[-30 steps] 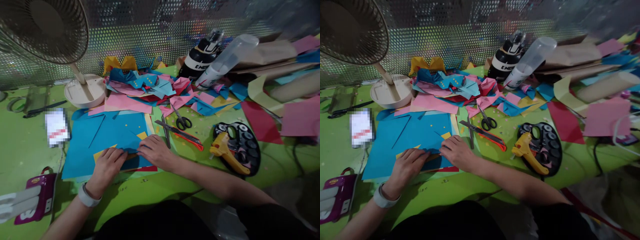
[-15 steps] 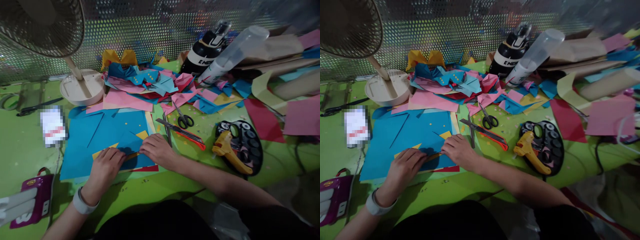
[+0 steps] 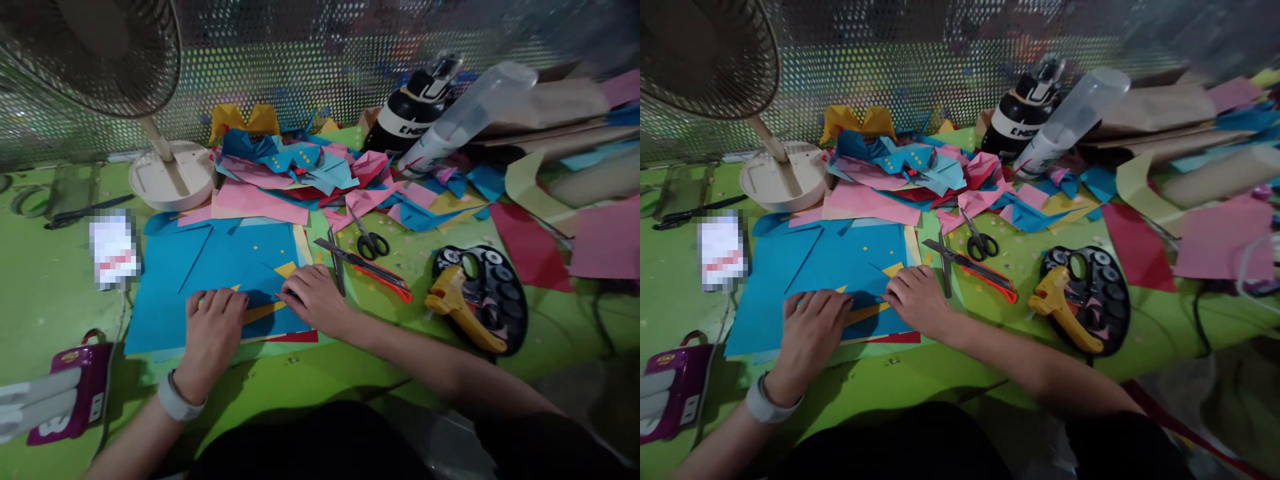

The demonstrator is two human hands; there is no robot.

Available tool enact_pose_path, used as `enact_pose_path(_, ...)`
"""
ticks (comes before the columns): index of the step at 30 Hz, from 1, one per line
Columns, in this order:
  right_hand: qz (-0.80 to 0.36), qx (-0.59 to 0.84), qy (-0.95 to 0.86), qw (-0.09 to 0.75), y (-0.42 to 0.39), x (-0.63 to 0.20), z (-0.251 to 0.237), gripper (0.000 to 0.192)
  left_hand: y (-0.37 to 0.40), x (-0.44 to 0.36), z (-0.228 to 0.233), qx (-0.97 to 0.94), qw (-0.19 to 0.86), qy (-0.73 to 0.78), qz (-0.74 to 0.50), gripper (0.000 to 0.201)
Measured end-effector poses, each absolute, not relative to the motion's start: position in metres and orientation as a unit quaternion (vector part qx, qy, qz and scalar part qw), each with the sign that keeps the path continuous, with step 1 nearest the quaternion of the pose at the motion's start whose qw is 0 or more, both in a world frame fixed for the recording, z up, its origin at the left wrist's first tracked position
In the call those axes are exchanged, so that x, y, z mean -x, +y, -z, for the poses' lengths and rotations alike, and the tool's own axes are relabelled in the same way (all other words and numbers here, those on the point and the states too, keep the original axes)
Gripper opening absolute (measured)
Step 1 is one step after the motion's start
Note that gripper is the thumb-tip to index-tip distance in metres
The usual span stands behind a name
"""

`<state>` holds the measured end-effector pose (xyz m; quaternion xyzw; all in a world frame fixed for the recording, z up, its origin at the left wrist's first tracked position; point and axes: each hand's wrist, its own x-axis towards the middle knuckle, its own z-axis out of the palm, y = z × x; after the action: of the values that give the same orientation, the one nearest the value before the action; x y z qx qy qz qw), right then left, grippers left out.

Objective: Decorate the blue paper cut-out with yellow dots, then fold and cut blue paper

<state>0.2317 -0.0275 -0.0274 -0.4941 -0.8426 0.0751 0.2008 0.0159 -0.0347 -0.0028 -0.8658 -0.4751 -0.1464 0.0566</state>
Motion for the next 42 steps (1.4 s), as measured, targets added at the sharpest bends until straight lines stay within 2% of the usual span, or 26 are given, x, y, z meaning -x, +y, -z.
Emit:
enact_pose_path(4, -0.068, 0.490, -0.847, 0.196, -0.028, -0.231, 0.027, 0.026, -0.047, -0.029, 0.013, 0.918, 0.074, -0.373, 0.114, 0.038)
enact_pose_path(6, -0.068, 0.487, -0.847, 0.202, -0.028, -0.231, 0.027, 0.024, -0.052, -0.035, 0.020, 0.917, 0.063, -0.378, 0.108, 0.040)
enact_pose_path(10, -0.080, 0.479, -0.847, 0.217, -0.029, -0.232, 0.027, 0.024, -0.056, -0.039, 0.030, 0.915, 0.024, -0.395, 0.076, 0.057)
enact_pose_path(14, -0.082, 0.473, -0.848, 0.225, -0.029, -0.232, 0.028, 0.026, -0.058, -0.038, 0.030, 0.912, 0.004, -0.406, 0.062, 0.066)
enact_pose_path(26, -0.082, 0.491, -0.844, 0.199, -0.027, -0.232, 0.025, 0.026, -0.060, -0.040, 0.030, 0.909, 0.001, -0.414, 0.052, 0.076)
enact_pose_path(37, 0.028, 0.537, -0.831, 0.146, -0.016, -0.253, 0.021, 0.038, -0.056, -0.038, 0.036, 0.910, 0.022, -0.404, 0.091, 0.077)
enact_pose_path(42, 0.070, 0.528, -0.820, 0.209, -0.031, -0.247, 0.014, 0.037, -0.053, -0.036, 0.038, 0.913, 0.042, -0.388, 0.117, 0.076)
